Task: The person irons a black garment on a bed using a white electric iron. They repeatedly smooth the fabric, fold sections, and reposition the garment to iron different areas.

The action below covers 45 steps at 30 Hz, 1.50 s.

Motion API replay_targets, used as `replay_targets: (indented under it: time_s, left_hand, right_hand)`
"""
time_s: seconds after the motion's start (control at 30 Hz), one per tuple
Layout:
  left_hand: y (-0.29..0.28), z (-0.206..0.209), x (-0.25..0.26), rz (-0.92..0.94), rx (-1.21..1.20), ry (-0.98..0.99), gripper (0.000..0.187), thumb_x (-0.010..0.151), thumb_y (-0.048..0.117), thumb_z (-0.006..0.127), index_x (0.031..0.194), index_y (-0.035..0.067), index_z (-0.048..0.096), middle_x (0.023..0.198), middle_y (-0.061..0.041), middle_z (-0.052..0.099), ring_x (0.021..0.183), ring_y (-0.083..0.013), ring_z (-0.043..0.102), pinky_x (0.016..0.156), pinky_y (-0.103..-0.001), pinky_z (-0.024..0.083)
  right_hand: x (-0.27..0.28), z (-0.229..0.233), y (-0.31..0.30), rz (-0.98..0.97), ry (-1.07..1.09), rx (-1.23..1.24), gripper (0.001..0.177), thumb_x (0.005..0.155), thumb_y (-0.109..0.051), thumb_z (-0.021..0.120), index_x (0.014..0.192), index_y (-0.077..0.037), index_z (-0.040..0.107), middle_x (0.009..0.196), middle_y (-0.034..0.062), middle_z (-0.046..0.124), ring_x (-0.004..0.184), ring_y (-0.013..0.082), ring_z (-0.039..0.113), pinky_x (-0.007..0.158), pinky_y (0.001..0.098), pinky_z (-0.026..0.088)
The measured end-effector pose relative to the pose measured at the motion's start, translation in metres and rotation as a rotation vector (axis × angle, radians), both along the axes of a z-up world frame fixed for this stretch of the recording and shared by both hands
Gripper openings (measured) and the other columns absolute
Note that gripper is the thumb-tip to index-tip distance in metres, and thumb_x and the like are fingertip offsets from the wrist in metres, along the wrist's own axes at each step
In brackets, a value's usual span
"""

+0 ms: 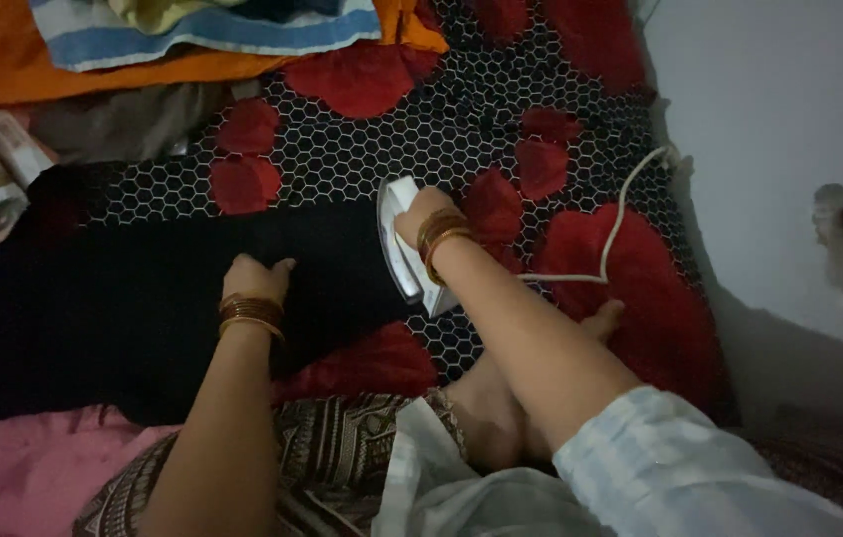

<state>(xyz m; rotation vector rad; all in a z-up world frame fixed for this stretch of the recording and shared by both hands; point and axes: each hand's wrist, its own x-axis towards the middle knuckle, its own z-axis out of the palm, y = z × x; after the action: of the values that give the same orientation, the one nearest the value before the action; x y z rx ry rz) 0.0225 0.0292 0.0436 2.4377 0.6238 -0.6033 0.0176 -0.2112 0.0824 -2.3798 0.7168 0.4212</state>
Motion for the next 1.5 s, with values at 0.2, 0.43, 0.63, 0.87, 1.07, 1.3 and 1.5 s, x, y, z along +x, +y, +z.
replay_targets:
  time_s: [0.2, 0.43, 0.63, 0.87, 1.07, 1.3, 1.5]
  left_hand:
    - [0.009, -0.004, 0.003, 0.058, -0.05, 0.088, 0.042, 0.094, 0.036, 0.072, 0.114, -0.001, 0.075, 0.115, -0.022, 0.078, 0.097, -0.0352, 0.077, 0.082, -0.048, 0.06]
    - [0.023, -0.023, 0.017, -0.051, 0.043, 0.066, 0.039, 0.093, 0.032, 0.072, 0.119, 0.002, 0.07, 0.122, -0.023, 0.068, 0.109, -0.0408, 0.068, 0.091, -0.051, 0.055]
    - [0.023, -0.024, 0.028, -0.115, 0.061, 0.177, 0.034, 0.098, 0.026, 0.063, 0.124, 0.003, 0.071, 0.125, -0.024, 0.07, 0.112, -0.0409, 0.069, 0.094, -0.052, 0.055]
    - [0.029, 0.003, 0.024, 0.071, 0.023, 0.14, 0.036, 0.105, 0.027, 0.054, 0.129, 0.004, 0.069, 0.127, -0.022, 0.069, 0.111, -0.0374, 0.07, 0.092, -0.05, 0.056]
    - [0.044, 0.013, 0.013, 0.291, -0.106, -0.071, 0.044, 0.101, 0.016, 0.051, 0.144, 0.007, 0.05, 0.132, -0.022, 0.061, 0.109, -0.0364, 0.069, 0.086, -0.048, 0.059]
    - [0.041, -0.014, 0.017, 0.24, -0.267, -0.552, 0.043, 0.102, 0.025, 0.058, 0.136, 0.0, 0.049, 0.131, -0.024, 0.061, 0.11, -0.0362, 0.066, 0.092, -0.045, 0.055]
    - [0.022, -0.031, 0.021, 0.192, -0.549, -0.816, 0.05, 0.107, 0.039, 0.041, 0.14, 0.0, 0.046, 0.134, -0.021, 0.058, 0.123, -0.0333, 0.061, 0.102, -0.045, 0.049]
  right_hand:
    - [-0.058, -0.02, 0.038, 0.116, -0.1, 0.009, 0.041, 0.085, -0.028, 0.071, 0.115, 0.0, 0.069, 0.118, 0.0255, 0.069, 0.11, 0.0398, 0.068, 0.098, 0.0446, 0.054]
    - [-0.015, -0.013, 0.101, 0.17, -0.13, 0.007, 0.036, 0.087, -0.023, 0.068, 0.116, -0.003, 0.069, 0.118, 0.0218, 0.071, 0.11, 0.0381, 0.069, 0.095, 0.0452, 0.055]
    - [0.041, 0.008, 0.124, 0.136, -0.017, 0.009, 0.037, 0.089, -0.019, 0.068, 0.122, -0.003, 0.066, 0.125, 0.0195, 0.067, 0.114, 0.0357, 0.068, 0.097, 0.0457, 0.055]
    - [0.041, 0.009, 0.123, 0.161, 0.024, 0.027, 0.041, 0.087, -0.017, 0.068, 0.126, -0.003, 0.067, 0.125, 0.0211, 0.068, 0.115, 0.0362, 0.069, 0.099, 0.0454, 0.055]
    - [-0.031, 0.0, 0.12, 0.238, -0.081, 0.038, 0.037, 0.087, -0.021, 0.067, 0.12, -0.003, 0.068, 0.119, 0.023, 0.07, 0.109, 0.0378, 0.069, 0.096, 0.0455, 0.055]
    - [-0.059, 0.006, 0.123, 0.266, 0.005, 0.016, 0.038, 0.091, -0.022, 0.064, 0.122, -0.001, 0.063, 0.118, 0.023, 0.07, 0.104, 0.0352, 0.073, 0.092, 0.0429, 0.058]
    - [-0.011, 0.018, 0.134, 0.168, -0.045, 0.001, 0.034, 0.094, -0.02, 0.06, 0.123, -0.004, 0.064, 0.123, 0.0218, 0.069, 0.11, 0.0367, 0.07, 0.095, 0.0453, 0.056]
